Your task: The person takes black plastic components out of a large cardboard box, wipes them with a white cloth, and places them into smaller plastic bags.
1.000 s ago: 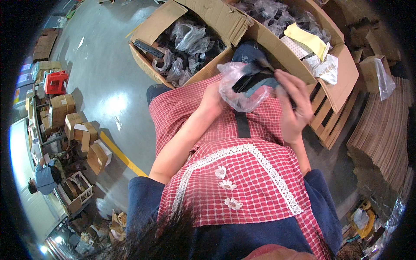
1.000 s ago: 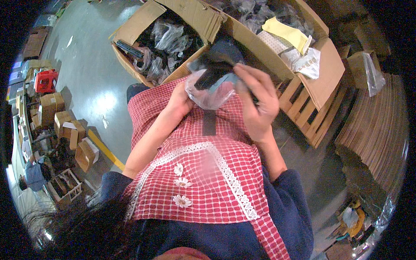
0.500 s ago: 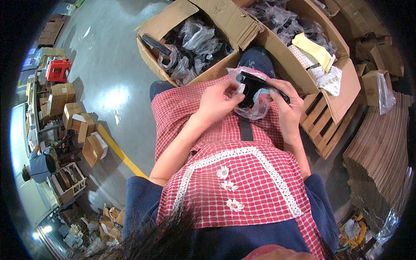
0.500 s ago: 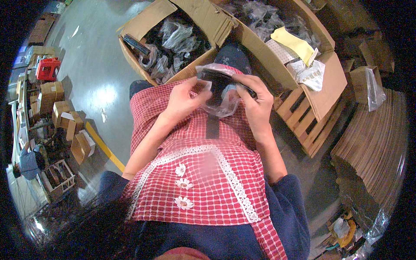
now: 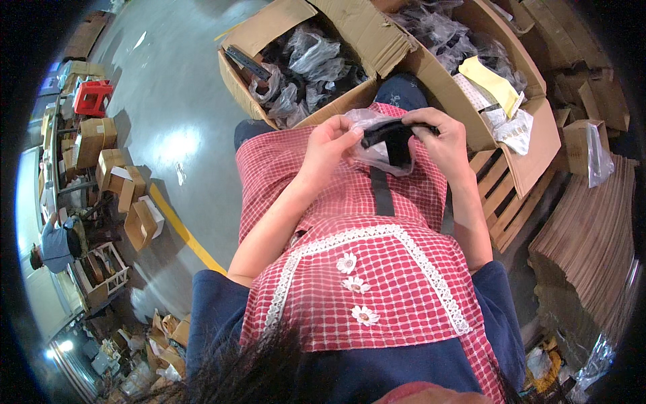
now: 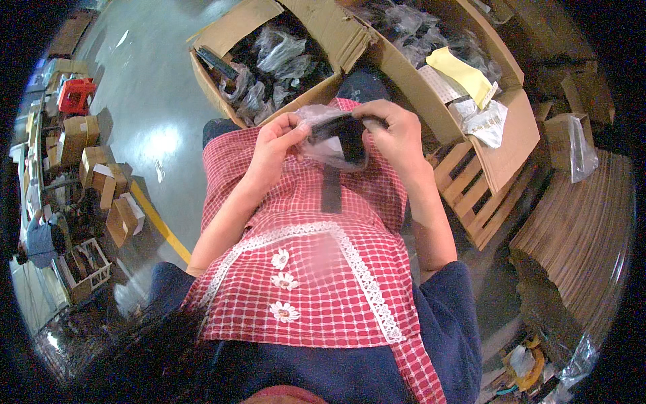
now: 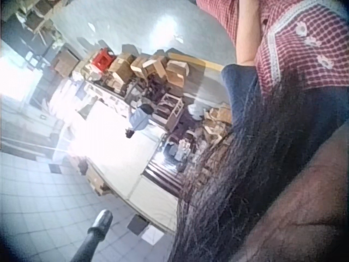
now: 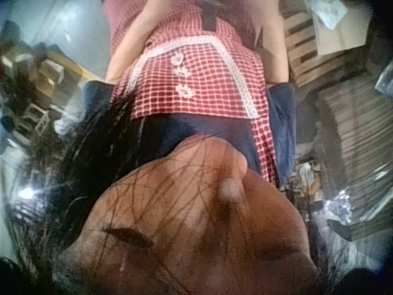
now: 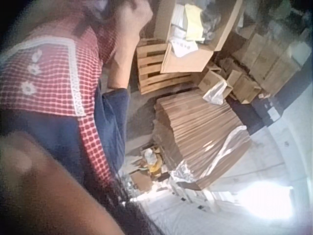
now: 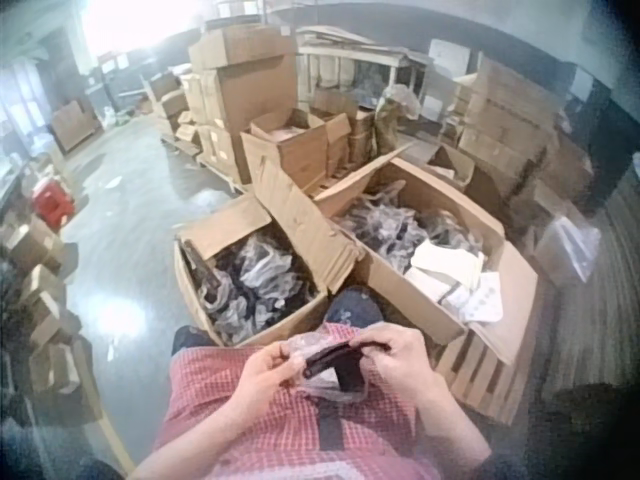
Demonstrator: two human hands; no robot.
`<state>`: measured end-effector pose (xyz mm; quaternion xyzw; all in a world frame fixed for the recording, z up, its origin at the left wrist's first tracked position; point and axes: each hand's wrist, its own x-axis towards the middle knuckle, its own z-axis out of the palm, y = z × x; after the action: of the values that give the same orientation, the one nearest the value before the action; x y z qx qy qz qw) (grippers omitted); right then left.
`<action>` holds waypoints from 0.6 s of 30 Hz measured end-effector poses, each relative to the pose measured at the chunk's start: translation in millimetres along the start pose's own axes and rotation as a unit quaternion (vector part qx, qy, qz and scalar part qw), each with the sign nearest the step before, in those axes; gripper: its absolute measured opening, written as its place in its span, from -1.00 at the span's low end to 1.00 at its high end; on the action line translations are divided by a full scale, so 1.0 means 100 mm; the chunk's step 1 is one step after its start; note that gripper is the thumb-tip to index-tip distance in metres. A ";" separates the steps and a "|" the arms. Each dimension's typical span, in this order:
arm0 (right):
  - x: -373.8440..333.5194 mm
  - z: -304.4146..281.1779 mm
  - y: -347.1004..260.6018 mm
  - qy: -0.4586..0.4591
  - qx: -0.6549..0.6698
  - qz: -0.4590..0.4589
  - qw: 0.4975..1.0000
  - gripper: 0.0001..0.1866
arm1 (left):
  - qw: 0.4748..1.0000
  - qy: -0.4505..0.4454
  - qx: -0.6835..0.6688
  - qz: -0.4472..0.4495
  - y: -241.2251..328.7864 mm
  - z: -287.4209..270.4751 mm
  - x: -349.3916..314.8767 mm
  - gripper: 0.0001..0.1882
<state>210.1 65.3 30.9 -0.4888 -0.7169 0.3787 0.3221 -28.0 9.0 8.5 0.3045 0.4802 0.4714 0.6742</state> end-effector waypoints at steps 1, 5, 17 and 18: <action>0.02 -0.01 -0.03 0.009 -0.024 -0.006 1.000 -0.73 | 1.000 0.002 0.009 0.015 0.03 0.02 -0.03 -0.88; 0.03 0.00 -0.09 -0.002 -0.099 -0.091 0.991 -0.73 | 0.997 0.037 0.049 0.042 0.11 0.05 -0.05 -0.89; 0.13 0.24 -0.34 -0.082 -0.066 -0.207 0.973 -0.69 | 0.960 0.017 0.237 0.146 0.23 0.21 -0.41 -0.87; 0.12 0.24 -0.35 -0.068 -0.029 -0.186 0.980 -0.67 | 0.929 0.039 0.320 0.184 0.27 0.19 -0.45 -0.84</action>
<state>170.7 62.7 50.2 -0.3289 -0.8262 0.3238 0.3231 -23.5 -21.9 54.5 0.5686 0.5667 0.4198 0.4234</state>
